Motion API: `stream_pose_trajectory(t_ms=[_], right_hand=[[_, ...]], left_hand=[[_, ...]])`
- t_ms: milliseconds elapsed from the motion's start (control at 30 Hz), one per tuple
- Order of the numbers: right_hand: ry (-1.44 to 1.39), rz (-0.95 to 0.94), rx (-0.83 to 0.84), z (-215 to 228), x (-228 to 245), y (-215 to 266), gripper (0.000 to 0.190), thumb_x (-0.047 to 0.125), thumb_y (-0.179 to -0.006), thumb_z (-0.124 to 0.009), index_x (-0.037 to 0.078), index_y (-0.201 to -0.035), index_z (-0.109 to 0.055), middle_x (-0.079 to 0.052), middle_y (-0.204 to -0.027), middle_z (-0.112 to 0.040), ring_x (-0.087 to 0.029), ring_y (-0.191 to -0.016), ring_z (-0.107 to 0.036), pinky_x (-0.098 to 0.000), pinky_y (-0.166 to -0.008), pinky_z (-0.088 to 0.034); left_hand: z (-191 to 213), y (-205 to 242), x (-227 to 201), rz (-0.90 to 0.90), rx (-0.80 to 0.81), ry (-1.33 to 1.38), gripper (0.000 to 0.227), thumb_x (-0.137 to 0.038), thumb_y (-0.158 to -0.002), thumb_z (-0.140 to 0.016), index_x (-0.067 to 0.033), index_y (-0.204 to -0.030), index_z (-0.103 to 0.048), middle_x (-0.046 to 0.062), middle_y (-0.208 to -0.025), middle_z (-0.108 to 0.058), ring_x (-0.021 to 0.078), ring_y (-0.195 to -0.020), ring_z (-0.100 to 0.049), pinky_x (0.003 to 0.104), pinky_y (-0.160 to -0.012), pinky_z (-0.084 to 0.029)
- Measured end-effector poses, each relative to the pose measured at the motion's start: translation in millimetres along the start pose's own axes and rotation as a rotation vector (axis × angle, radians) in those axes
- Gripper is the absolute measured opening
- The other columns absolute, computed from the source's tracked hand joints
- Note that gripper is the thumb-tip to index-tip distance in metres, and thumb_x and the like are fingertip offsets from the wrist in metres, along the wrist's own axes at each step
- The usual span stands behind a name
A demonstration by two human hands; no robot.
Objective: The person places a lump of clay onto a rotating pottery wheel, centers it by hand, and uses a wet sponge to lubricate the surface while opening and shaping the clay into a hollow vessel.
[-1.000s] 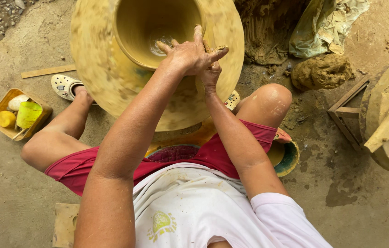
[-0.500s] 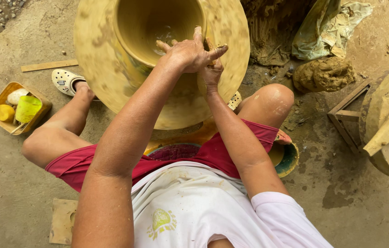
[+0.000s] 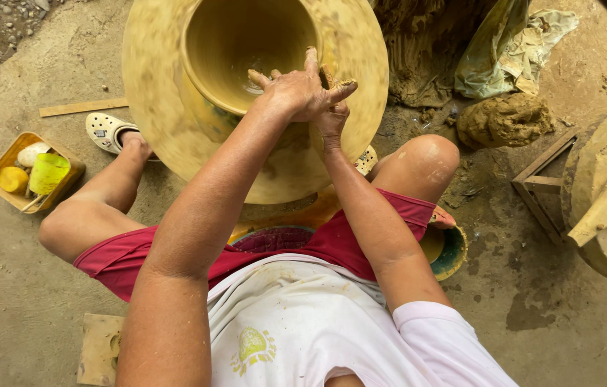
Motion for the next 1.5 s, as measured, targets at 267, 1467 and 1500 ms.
stream_pose_trajectory(t_ms=[267,1467,1500], right_hand=[[-0.195,-0.098,0.003,6,18,10,0.013,0.005,-0.083,-0.079,-0.002,-0.085,-0.067,0.003,-0.077,-0.07,-0.004,-0.073,-0.061,-0.0239,-0.064,-0.051],[1.399,-0.677,-0.122,435,142,148,0.026,0.014,-0.078,-0.079,0.004,-0.102,-0.082,-0.025,-0.101,-0.076,-0.036,-0.094,-0.075,-0.0429,-0.088,-0.059],[1.426,-0.742,-0.119,433,139,157,0.027,0.014,-0.077,-0.08,0.003,-0.102,-0.082,-0.026,-0.103,-0.076,-0.039,-0.1,-0.073,-0.0432,-0.093,-0.057]], left_hand=[[-2,4,-4,-0.015,-0.001,-0.016,0.131,-0.099,-0.071,-0.038,-0.0177,-0.164,0.005,0.018,-0.145,-0.056,0.0536,-0.147,-0.027,0.085,-0.108,0.004],[-123,44,369,-0.041,-1.143,1.166,0.055,-0.035,-0.117,-0.045,-0.0119,-0.166,-0.032,0.02,-0.167,-0.048,0.0313,-0.149,-0.053,0.043,-0.126,-0.044],[-157,41,367,0.196,-1.073,1.225,0.056,-0.034,-0.114,-0.043,-0.0145,-0.165,-0.028,0.019,-0.163,-0.047,0.0286,-0.146,-0.052,0.039,-0.121,-0.044]])
Point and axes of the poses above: each hand's wrist, its own y-axis away from the middle knuckle, its own z-axis out of the back of the hand, x = y × z, the point moved 9 cm from there along -y, towards the middle knuckle
